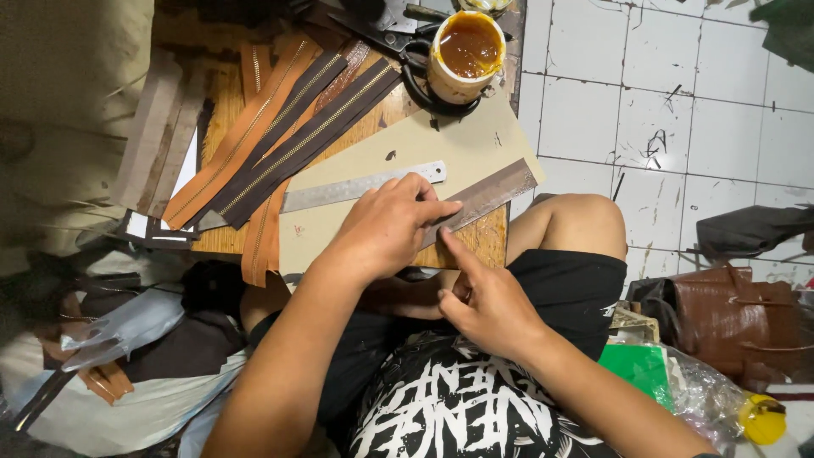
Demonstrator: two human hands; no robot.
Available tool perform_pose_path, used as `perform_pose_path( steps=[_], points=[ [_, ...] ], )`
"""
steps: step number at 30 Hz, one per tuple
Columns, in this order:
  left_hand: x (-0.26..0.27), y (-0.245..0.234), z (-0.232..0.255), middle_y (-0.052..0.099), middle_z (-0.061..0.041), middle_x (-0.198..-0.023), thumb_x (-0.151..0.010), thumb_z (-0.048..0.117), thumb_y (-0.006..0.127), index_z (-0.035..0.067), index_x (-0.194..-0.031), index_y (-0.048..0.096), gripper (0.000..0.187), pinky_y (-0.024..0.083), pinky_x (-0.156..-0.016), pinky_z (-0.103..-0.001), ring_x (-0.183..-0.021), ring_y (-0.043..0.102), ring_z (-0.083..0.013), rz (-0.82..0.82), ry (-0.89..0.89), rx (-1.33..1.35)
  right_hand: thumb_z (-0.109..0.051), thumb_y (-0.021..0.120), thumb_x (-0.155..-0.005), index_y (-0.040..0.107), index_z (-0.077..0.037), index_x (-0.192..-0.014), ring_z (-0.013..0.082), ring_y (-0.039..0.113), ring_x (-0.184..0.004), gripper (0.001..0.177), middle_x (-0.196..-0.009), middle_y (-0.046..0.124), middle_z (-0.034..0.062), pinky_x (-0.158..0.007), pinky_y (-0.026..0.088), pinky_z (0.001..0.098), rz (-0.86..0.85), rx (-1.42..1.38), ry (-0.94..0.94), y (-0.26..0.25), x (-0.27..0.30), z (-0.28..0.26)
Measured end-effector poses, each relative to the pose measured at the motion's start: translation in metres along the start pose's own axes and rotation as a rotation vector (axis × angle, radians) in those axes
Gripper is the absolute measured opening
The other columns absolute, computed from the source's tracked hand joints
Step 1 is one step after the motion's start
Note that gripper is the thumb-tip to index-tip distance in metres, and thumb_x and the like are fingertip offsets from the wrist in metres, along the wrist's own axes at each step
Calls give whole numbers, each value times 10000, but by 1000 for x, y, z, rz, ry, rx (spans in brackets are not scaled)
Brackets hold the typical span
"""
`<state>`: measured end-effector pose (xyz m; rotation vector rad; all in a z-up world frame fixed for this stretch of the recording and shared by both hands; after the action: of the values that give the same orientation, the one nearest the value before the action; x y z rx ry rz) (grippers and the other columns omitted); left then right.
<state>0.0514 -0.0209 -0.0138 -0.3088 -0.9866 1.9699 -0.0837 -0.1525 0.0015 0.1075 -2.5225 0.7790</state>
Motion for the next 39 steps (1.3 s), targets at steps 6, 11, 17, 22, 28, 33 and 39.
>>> perform_pose_path(
  steps=[6,11,17,22,28,33,39],
  points=[
    [-1,-1,-2,553,-15,-1069,-894,56,578,295,-1188,739,411,467,-874,-459,-1038,587,-291,-41,-13,7,-319,667,-831,461,-240,-1509,382,743,-688,713,-637,741,97,-626,551,532,-45,344,-113,18,1,-11],
    [2,-4,2,552,-6,-1053,-910,45,544,290,-1184,751,422,465,-865,-446,-1025,586,-268,-34,-35,41,-342,646,-833,490,-276,-1450,375,728,-646,640,-615,710,67,-627,564,525,40,486,-181,19,0,-13],
    [3,-11,8,558,-16,-1035,-902,-13,515,249,-1187,762,459,459,-871,-441,-1014,579,-257,-41,-49,68,-298,636,-796,599,-252,-1240,380,690,-538,448,-657,681,75,-528,557,542,235,609,-378,21,5,-14],
    [4,-11,10,567,-30,-1048,-889,-21,540,229,-1196,764,455,465,-872,-455,-1017,584,-275,-30,-33,54,-302,641,-786,624,-237,-1191,339,691,-509,411,-664,677,47,-502,564,520,277,620,-405,19,4,-14],
    [3,-3,7,551,-29,-1078,-882,22,536,264,-1227,736,467,461,-882,-471,-1048,574,-306,-16,-31,21,-310,643,-781,622,-240,-1290,344,708,-558,514,-702,698,65,-482,545,492,224,553,-475,15,5,-16],
    [4,0,7,543,12,-1102,-884,87,561,336,-1266,707,479,434,-909,-440,-1077,566,-263,-13,-89,8,-32,611,-785,732,-20,-1170,411,741,-648,404,-842,769,236,-523,587,442,41,-189,-589,-1,16,-24],
    [13,-5,28,648,46,-1073,-772,5,580,278,-1110,783,480,400,-963,-360,-1009,598,-188,221,-134,0,19,652,-875,629,-60,-1349,45,479,-529,481,-800,671,4,-451,381,172,301,-332,-509,-40,15,64]
  ],
)
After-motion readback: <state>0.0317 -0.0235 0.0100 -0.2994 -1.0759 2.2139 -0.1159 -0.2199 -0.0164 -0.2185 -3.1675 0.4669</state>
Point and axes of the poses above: each hand's wrist, its own x-axis away from the middle knuckle, its own y-axis out of the palm, z = x × y, the point moved 3 cm from there along -x, towards the middle knuckle
